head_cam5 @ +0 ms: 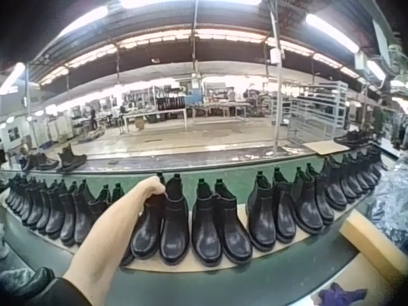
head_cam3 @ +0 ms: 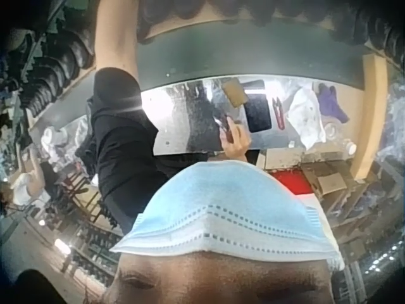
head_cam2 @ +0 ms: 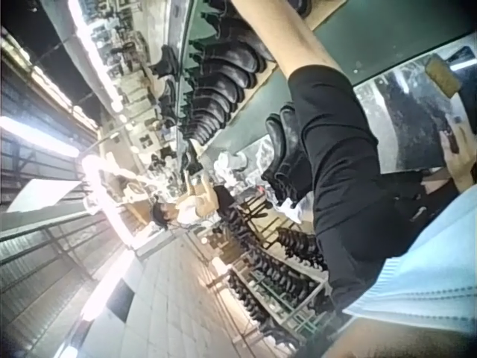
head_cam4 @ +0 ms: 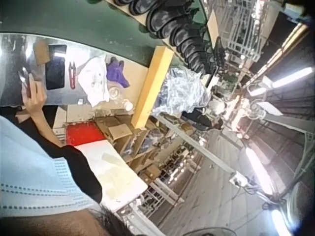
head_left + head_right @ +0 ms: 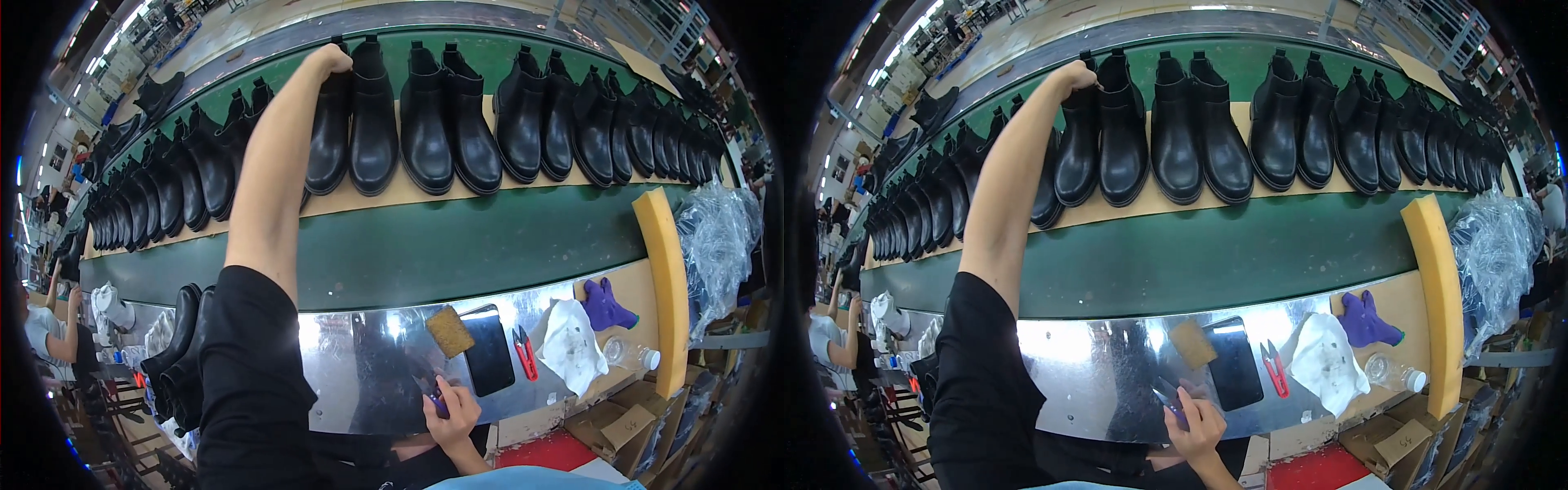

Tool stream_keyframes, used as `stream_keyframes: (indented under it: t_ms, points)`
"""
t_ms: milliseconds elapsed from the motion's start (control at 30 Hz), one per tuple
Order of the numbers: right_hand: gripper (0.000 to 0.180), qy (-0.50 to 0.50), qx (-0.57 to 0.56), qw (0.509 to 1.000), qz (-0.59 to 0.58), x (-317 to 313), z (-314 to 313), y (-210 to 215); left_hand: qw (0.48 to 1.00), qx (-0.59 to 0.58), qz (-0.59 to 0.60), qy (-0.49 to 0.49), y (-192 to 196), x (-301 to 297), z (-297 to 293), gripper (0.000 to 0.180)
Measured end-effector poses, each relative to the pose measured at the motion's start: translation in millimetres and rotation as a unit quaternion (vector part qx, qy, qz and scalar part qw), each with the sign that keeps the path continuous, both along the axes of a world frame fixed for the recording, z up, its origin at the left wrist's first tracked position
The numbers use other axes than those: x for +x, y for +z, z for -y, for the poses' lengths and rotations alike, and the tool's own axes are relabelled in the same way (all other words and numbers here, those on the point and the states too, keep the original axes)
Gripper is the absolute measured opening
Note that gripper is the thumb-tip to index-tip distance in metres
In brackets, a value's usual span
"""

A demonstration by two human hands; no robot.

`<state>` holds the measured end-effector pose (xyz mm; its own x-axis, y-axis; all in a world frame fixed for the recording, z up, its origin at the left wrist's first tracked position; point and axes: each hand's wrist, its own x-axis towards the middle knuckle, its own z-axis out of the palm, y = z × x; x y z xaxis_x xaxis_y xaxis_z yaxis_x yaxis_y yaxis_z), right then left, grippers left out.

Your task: Trim excess thread and inspect finished black boots on an assembly line.

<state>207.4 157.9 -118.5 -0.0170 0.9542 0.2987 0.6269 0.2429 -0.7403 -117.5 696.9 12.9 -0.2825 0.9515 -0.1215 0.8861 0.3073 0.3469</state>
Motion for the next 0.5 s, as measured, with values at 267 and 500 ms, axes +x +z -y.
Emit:
stream_keyframes:
  t_ms: [267,500]
  points:
    - [0.035,0.003,0.000,1.000,0.014,2.1,1.2,0.5,0.972,0.212,-0.105,0.012,-25.8,43.5,21.0,0.028]
    - [0.036,-0.007,0.027,1.000,-0.006,2.0,0.5,8.1,0.911,0.204,-0.182,-0.308,17.5,174.5,50.9,0.064]
